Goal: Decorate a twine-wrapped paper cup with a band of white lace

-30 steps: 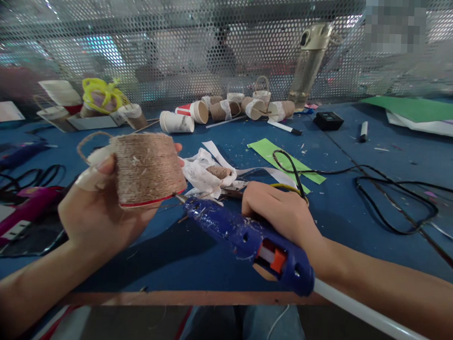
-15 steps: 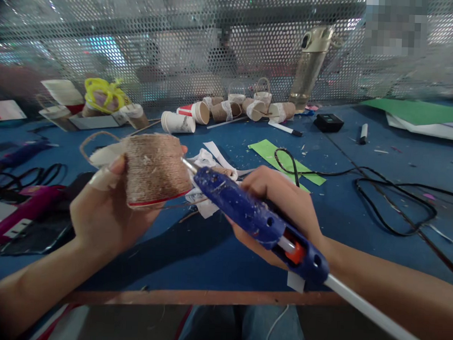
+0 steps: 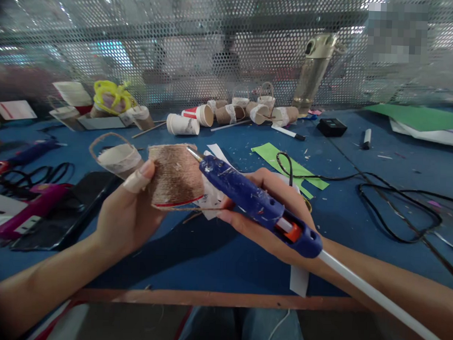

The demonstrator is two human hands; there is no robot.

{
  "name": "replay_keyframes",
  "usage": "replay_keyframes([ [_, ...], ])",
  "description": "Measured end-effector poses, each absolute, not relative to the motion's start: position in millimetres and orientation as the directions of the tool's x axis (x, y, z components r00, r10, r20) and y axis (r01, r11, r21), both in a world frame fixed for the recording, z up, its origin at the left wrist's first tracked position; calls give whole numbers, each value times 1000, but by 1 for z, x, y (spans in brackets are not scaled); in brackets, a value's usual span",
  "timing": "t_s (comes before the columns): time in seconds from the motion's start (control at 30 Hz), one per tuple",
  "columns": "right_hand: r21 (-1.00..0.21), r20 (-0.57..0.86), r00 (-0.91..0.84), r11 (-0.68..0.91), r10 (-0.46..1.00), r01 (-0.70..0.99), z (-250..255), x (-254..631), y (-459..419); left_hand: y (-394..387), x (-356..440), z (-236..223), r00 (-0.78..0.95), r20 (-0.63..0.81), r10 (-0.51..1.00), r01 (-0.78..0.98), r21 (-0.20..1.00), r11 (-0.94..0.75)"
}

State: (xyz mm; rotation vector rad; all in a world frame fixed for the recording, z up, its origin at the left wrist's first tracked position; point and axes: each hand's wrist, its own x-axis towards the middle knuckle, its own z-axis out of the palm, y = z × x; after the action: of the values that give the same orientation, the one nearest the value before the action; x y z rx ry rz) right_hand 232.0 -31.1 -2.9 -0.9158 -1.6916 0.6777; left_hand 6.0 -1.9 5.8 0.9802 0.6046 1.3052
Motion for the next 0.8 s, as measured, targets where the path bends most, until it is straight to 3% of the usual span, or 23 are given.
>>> replay_keyframes([
  [0.2, -807, 486, -232, 534, 843, 252, -5, 239, -27, -3, 4, 6, 168, 156, 973, -419, 905, -73],
  [0.37, -835, 466, -114, 479, 877, 271, -4, 237, -34, -4, 5, 8, 121, 121, 985, -354, 933, -71],
  [0.53, -815, 472, -206, 514, 857, 269, -2, 242, -32, -3, 4, 9, 119, 114, 986, -326, 943, -70],
  [0.8, -863, 320, -225, 381, 920, 333, 8, 246, -30, -2, 2, 5, 108, 144, 984, -308, 946, -104],
])
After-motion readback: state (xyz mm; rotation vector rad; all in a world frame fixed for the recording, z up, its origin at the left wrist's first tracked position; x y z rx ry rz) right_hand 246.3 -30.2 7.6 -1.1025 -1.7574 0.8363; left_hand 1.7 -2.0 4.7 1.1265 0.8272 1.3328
